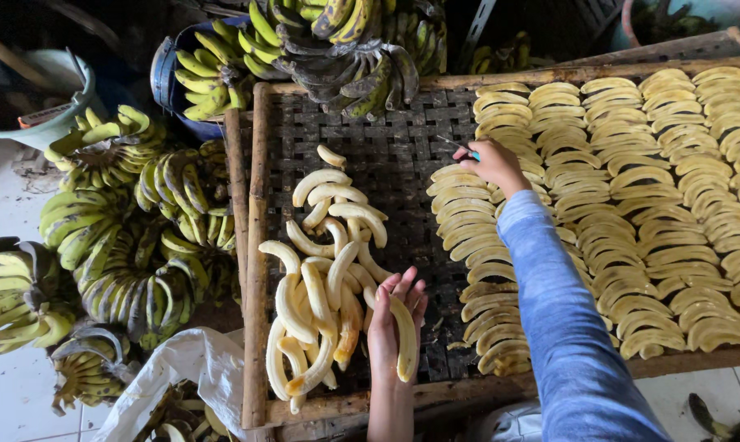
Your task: The person sits on the floor and peels bananas one at a time, using a small knife to help remove the peel. The peeled bananas are placed on a woven bamboo tray alongside already peeled bananas, and the peels are dropped into a plastic bag beside them.
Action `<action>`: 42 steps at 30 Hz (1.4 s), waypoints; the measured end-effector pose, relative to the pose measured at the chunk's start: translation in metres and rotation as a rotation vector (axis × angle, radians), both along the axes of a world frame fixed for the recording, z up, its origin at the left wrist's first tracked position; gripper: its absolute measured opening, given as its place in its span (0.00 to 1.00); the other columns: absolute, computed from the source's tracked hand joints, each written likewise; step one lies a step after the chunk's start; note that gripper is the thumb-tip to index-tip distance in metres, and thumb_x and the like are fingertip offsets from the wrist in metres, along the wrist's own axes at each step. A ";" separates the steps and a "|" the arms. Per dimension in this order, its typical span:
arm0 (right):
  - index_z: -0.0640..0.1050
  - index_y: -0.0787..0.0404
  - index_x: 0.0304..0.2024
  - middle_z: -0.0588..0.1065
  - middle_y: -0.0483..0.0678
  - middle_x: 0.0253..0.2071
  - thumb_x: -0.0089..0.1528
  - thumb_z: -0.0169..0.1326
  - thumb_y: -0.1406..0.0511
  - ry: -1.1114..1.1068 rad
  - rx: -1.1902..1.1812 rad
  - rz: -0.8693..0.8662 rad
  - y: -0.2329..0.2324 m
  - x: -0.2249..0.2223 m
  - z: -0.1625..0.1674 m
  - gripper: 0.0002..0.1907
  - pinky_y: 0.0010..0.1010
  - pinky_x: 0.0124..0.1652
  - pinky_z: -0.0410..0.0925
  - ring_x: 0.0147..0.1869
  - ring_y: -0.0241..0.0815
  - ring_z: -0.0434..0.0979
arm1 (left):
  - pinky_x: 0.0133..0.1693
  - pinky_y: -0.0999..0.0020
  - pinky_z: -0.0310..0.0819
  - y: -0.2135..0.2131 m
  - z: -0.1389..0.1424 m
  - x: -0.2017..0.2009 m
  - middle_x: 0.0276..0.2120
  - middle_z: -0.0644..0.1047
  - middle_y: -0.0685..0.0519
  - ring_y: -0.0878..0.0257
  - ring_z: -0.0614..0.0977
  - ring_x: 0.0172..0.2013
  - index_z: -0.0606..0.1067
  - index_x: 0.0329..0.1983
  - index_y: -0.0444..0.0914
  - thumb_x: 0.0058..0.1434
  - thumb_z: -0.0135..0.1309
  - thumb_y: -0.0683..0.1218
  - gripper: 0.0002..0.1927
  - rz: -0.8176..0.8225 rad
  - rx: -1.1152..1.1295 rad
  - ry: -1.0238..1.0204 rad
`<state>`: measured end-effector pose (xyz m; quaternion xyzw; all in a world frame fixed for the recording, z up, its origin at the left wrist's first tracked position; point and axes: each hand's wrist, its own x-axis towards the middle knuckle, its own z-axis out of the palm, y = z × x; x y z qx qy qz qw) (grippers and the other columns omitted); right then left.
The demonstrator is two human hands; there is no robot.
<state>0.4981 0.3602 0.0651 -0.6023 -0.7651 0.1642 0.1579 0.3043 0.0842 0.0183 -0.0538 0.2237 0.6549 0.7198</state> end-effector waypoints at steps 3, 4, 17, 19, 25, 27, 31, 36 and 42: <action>0.80 0.55 0.42 0.78 0.44 0.34 0.66 0.58 0.58 0.230 -0.132 -0.122 -0.019 -0.028 -0.011 0.09 0.36 0.38 0.70 0.37 0.42 0.79 | 0.63 0.55 0.63 -0.001 0.005 -0.001 0.62 0.73 0.47 0.54 0.74 0.60 0.70 0.57 0.41 0.72 0.41 0.57 0.19 0.142 0.042 0.054; 0.82 0.56 0.36 0.79 0.41 0.32 0.61 0.61 0.58 0.377 -0.204 0.112 -0.034 -0.041 -0.014 0.10 0.30 0.38 0.71 0.35 0.34 0.79 | 0.64 0.55 0.62 0.000 0.008 -0.002 0.63 0.72 0.47 0.54 0.72 0.62 0.69 0.57 0.41 0.72 0.40 0.57 0.20 0.209 0.052 0.098; 0.80 0.59 0.47 0.80 0.47 0.36 0.56 0.69 0.63 0.444 -0.961 0.255 -0.125 -0.099 -0.018 0.18 0.35 0.32 0.63 0.29 0.39 0.69 | 0.71 0.57 0.46 0.004 0.037 -0.016 0.75 0.56 0.51 0.55 0.56 0.75 0.50 0.77 0.45 0.71 0.40 0.55 0.33 0.374 -0.049 0.636; 0.80 0.59 0.44 0.84 0.46 0.40 0.63 0.62 0.66 0.668 -0.624 0.513 -0.077 -0.082 -0.014 0.08 0.24 0.47 0.76 0.43 0.31 0.85 | 0.71 0.55 0.48 0.000 0.033 -0.009 0.75 0.57 0.49 0.55 0.56 0.75 0.52 0.77 0.43 0.72 0.40 0.50 0.31 0.321 -0.005 0.669; 0.82 0.44 0.45 0.82 0.41 0.41 0.69 0.54 0.53 -0.154 -0.089 -0.055 0.017 -0.010 0.002 0.09 0.41 0.41 0.71 0.42 0.46 0.81 | 0.64 0.54 0.70 -0.005 0.020 -0.009 0.72 0.64 0.46 0.53 0.67 0.70 0.62 0.71 0.38 0.68 0.41 0.34 0.27 0.284 0.024 0.612; 0.82 0.45 0.46 0.81 0.45 0.41 0.68 0.56 0.54 -0.052 -0.006 -0.098 0.026 0.000 -0.004 0.09 0.41 0.42 0.70 0.44 0.49 0.80 | 0.58 0.56 0.77 -0.004 0.019 -0.013 0.70 0.66 0.47 0.53 0.71 0.67 0.65 0.68 0.37 0.64 0.44 0.31 0.28 0.279 -0.031 0.640; 0.83 0.46 0.44 0.81 0.47 0.42 0.66 0.56 0.54 -0.089 -0.027 -0.052 0.032 0.000 -0.020 0.09 0.41 0.42 0.69 0.47 0.51 0.79 | 0.50 0.62 0.81 -0.006 0.019 -0.015 0.67 0.69 0.49 0.55 0.77 0.61 0.68 0.65 0.37 0.57 0.55 0.30 0.31 0.286 -0.062 0.755; 0.84 0.47 0.41 0.80 0.48 0.42 0.64 0.58 0.56 -0.042 -0.101 -0.026 0.033 0.002 -0.035 0.07 0.41 0.45 0.69 0.47 0.50 0.80 | 0.48 0.67 0.73 -0.013 0.014 -0.009 0.50 0.76 0.42 0.54 0.76 0.50 0.75 0.60 0.34 0.58 0.65 0.32 0.26 0.164 -0.241 1.066; 0.82 0.51 0.44 0.81 0.47 0.44 0.62 0.59 0.67 0.005 0.222 -0.047 0.024 -0.023 -0.038 0.09 0.39 0.42 0.70 0.48 0.50 0.80 | 0.61 0.71 0.75 -0.006 0.020 -0.010 0.59 0.76 0.47 0.61 0.79 0.60 0.73 0.57 0.33 0.65 0.47 0.33 0.17 0.353 0.037 0.894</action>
